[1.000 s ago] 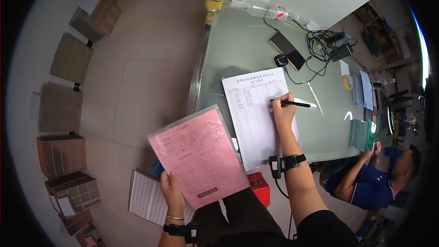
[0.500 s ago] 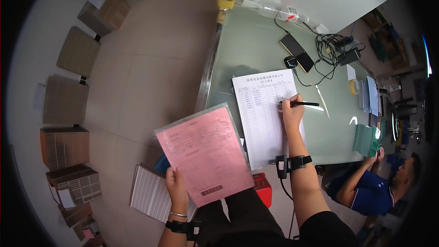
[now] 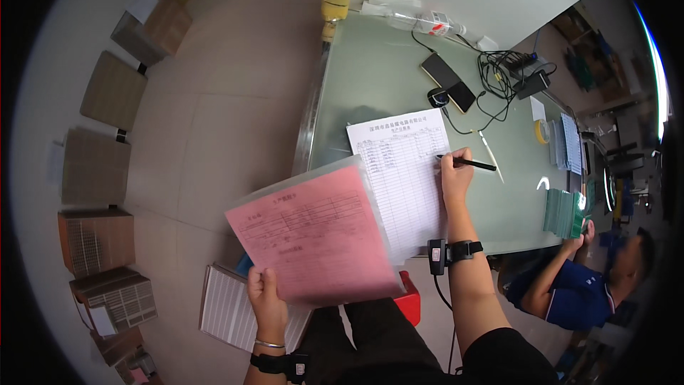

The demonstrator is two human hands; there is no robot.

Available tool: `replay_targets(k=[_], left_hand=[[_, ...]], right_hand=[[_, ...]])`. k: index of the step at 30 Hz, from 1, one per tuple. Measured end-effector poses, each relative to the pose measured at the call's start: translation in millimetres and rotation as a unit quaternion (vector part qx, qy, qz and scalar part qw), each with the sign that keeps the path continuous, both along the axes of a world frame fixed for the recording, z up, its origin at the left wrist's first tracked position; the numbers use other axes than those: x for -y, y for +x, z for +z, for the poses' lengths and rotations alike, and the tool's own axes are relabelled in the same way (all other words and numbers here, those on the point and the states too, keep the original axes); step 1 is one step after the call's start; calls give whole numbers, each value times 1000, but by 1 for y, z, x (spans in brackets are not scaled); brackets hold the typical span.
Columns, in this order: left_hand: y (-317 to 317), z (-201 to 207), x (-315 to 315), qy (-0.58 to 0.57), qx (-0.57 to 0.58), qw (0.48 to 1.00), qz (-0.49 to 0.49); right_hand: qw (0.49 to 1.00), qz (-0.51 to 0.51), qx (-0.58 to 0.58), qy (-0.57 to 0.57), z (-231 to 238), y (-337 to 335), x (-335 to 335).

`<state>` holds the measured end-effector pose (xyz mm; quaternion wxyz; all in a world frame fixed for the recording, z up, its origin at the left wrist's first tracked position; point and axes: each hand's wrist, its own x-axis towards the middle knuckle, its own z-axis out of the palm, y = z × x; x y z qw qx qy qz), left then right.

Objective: Inspect metal mesh sheets and mark them with a pen while checking documentation.

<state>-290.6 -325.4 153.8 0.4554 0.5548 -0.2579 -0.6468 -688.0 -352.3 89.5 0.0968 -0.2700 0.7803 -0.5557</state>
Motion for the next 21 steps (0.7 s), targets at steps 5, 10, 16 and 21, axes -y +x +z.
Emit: replay_targets(k=[5, 10, 16, 21], left_hand=[[-17, -4, 3, -7, 40, 998, -50], [-20, -28, -4, 20, 18, 998, -50], [-17, -27, -3, 35, 21, 998, -57], [-17, -31, -2, 45, 13, 998, -53]], right_hand=[[999, -8, 0, 41, 1, -1, 2], [998, -11, -16, 56, 1, 0, 2], [998, 23, -4, 62, 2, -6, 1], [999, 30, 7, 44, 7, -4, 1]])
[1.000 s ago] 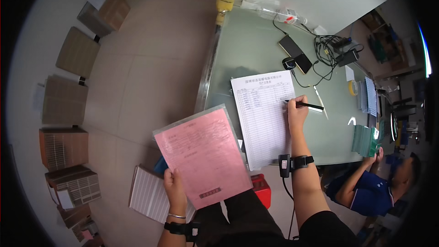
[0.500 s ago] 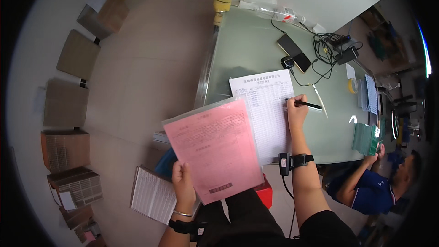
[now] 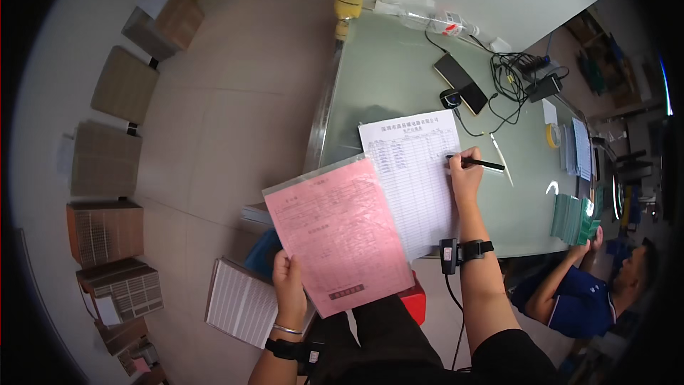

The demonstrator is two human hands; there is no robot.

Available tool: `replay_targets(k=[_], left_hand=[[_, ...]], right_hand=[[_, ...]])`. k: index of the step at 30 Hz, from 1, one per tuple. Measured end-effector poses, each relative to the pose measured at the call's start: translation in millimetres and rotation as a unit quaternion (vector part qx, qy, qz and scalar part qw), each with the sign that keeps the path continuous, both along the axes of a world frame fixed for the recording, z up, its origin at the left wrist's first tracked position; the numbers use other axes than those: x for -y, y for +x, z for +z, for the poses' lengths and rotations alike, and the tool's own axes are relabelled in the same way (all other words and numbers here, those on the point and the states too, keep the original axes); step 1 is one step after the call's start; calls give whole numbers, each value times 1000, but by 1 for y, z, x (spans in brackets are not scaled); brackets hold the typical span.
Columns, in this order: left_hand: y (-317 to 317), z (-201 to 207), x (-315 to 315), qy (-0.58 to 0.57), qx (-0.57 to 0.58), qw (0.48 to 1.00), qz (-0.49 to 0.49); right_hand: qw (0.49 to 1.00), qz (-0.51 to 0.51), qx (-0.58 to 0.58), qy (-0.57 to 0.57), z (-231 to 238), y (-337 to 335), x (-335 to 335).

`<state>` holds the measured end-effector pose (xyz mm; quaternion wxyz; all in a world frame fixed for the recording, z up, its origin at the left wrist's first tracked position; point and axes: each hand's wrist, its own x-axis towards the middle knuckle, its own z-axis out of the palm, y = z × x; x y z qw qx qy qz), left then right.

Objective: Inspect metal mesh sheets and mark them with a pen while checking documentation.

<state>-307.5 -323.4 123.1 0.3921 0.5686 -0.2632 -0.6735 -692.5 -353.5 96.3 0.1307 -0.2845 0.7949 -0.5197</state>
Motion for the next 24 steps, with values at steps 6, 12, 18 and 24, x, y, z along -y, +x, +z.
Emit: replay_targets(k=[6, 12, 18, 24], left_hand=[[-1, 3, 4, 6, 20, 1000, -8], [-1, 1, 6, 8, 18, 1000, 1], [0, -1, 7, 7, 3, 1000, -5], [1, -2, 6, -1, 5, 1000, -8]], right_hand=[[1000, -6, -5, 6, 1, 0, 0], [1000, -13, -3, -3, -4, -2, 1], [1000, -19, 14, -12, 6, 3, 3], [1000, -18, -5, -11, 0, -3, 1]])
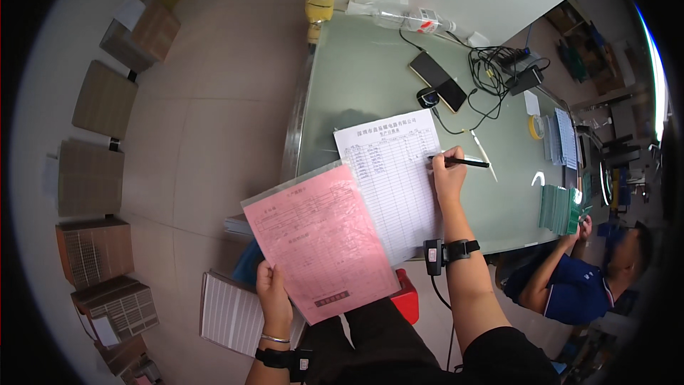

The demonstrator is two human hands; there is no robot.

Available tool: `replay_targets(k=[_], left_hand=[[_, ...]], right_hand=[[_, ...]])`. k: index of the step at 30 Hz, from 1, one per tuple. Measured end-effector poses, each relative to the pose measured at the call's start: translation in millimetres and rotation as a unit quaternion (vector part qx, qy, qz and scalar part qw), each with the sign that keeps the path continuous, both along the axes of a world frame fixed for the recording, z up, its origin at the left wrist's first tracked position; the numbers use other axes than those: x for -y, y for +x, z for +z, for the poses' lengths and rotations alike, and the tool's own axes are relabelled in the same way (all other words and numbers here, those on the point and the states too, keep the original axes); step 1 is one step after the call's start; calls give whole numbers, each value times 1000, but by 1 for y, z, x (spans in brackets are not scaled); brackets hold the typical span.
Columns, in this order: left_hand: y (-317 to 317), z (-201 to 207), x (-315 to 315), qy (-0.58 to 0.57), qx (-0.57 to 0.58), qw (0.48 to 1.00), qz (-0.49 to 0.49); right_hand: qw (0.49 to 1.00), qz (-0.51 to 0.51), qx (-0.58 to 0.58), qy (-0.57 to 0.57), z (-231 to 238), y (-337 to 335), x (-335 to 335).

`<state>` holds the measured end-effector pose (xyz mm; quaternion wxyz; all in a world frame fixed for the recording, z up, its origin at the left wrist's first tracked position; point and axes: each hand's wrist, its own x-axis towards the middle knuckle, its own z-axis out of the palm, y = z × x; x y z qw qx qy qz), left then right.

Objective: Inspect metal mesh sheets and mark them with a pen while checking documentation.

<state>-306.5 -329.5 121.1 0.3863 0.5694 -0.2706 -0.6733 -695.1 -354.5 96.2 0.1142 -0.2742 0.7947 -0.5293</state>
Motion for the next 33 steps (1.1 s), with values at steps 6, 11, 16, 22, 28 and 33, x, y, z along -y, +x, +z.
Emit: replay_targets(k=[6, 11, 16, 22, 28, 33], left_hand=[[-1, 1, 0, 5, 6, 1000, 8], [-3, 3, 0, 9, -2, 1000, 17], [-3, 6, 0, 10, 2, 1000, 19], [-3, 9, 1, -8, 0, 1000, 18], [-14, 31, 12, -21, -75, 997, 28], [-29, 33, 26, -41, -153, 987, 39]], right_hand=[[1000, -11, -11, 8, 4, 4, 1], [1000, -14, -15, -2, 0, 0, 0], [999, -24, -31, 10, 1, 2, 1], [999, -18, -30, 2, -3, 1, 1], [986, 41, 142, -76, 37, 17, -11], [931, 322, 169, 39, 54, 58, -73]])
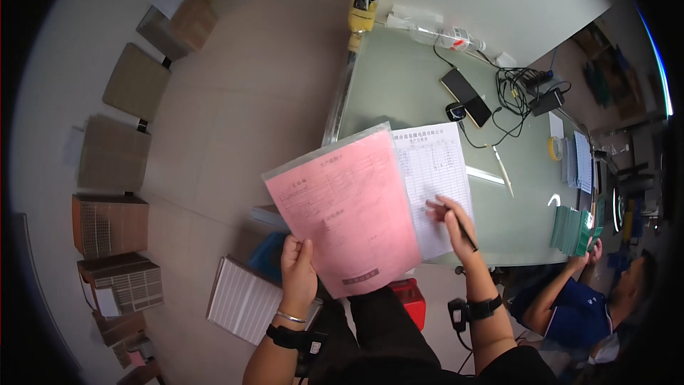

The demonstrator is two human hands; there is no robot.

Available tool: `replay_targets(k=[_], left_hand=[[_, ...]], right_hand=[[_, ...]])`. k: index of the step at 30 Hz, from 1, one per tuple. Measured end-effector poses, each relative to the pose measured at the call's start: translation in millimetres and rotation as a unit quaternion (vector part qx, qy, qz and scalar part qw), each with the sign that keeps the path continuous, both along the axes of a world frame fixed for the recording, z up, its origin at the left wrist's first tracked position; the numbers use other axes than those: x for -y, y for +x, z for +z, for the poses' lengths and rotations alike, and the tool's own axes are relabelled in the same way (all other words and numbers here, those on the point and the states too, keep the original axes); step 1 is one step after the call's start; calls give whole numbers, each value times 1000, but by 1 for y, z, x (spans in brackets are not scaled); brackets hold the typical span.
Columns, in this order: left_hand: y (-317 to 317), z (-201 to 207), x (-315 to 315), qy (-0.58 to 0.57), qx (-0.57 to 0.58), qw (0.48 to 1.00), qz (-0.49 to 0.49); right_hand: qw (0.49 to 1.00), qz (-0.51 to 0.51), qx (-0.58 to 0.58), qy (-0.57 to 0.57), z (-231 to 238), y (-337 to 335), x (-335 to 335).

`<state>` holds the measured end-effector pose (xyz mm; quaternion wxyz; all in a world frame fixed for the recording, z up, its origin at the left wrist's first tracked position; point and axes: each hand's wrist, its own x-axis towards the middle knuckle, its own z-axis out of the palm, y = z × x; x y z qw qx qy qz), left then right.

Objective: Inspect metal mesh sheets and mark them with a pen while checking documentation.

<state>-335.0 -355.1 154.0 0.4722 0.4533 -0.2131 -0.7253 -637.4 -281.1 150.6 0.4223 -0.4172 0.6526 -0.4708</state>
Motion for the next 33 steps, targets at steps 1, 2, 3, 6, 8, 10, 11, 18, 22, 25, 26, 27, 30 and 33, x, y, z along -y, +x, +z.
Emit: replay_targets(k=[1, 2, 3, 6, 8, 10, 11, 18, 22, 25, 26, 27, 30, 33], left_hand=[[-8, 1, 3, -2, -15, 1000, 2], [-15, 3, 5, -6, -26, 1000, -8], [-24, 5, 7, -9, -30, 999, -7], [-40, 4, 7, -4, -32, 999, -29], [-54, 3, 1, -67, 102, 993, -3], [-53, -2, -2, -201, 356, 912, -21], [-53, -3, -7, -201, 355, 913, -21], [-70, -12, -40, -387, 495, 696, -346], [-67, -12, -38, -406, 519, 660, -361], [-64, -14, -37, -418, 514, 658, -359], [-63, -15, -37, -424, 510, 658, -357], [-63, -15, -37, -424, 510, 659, -355], [-62, -16, -37, -423, 505, 664, -354], [-62, -18, -38, -422, 510, 662, -351]], right_hand=[[999, 12, 29, 24, 8, 11, -8], [998, 17, 48, 27, 7, 19, -18], [997, 21, 68, 30, 2, 22, -26], [995, -63, -11, 79, -12, 16, -34], [991, -83, -81, 71, -11, 14, -29], [976, -107, -177, 68, -8, 16, -27], [976, -107, -178, 67, -8, 18, -28], [888, -129, -439, 46, -22, 22, -19], [926, -144, -334, 98, -22, 12, -16], [935, -141, -310, 97, -23, 9, -16], [935, -140, -311, 95, -23, 9, -16], [939, -144, -301, 78, -23, 11, -15], [933, -138, -329, 56, -19, 17, -13], [918, -130, -370, 51, -15, 19, -12]])
